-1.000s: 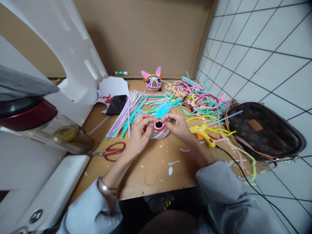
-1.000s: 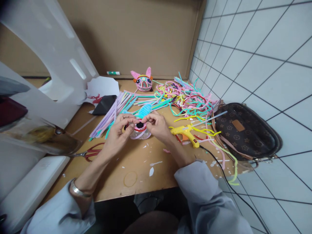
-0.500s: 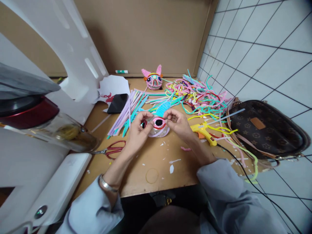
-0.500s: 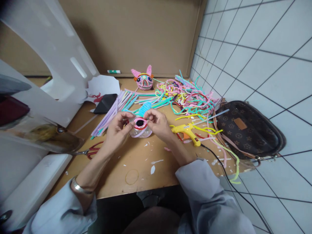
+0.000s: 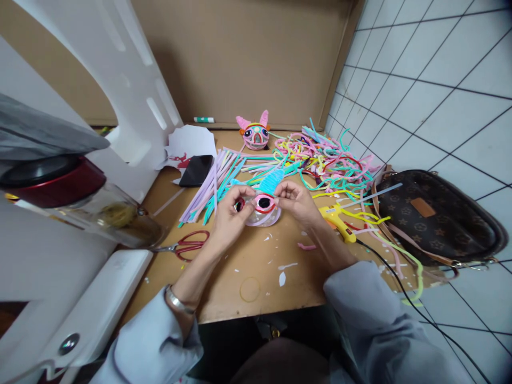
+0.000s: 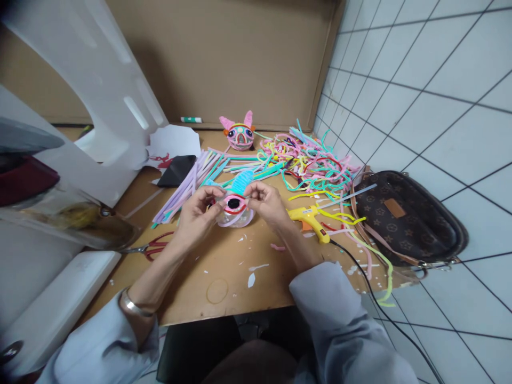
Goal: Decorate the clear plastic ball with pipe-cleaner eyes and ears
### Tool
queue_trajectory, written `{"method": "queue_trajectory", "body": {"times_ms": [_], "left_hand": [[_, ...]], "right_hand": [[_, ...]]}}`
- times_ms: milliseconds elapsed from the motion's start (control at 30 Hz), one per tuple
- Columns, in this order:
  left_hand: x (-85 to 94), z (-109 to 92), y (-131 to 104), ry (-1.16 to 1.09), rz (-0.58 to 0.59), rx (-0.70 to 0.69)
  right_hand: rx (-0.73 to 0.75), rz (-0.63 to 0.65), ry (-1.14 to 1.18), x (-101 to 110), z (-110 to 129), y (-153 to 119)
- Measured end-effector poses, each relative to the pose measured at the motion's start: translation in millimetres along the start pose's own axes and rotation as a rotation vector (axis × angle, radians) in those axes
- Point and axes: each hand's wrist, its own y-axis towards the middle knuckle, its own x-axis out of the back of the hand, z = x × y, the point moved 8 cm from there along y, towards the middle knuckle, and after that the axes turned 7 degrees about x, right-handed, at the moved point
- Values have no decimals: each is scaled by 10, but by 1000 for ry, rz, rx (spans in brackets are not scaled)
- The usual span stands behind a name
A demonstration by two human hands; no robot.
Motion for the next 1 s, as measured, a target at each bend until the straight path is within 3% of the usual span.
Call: {"method": "queue_trajectory", "body": {"times_ms": [567, 1000], "left_hand": [[38, 52, 14, 52, -67, -41], [42, -53, -16, 66, -91, -120]], "right_hand": [[-26, -20, 45, 19, -46, 1], [-6, -5, 22, 19, -64, 2]]}}
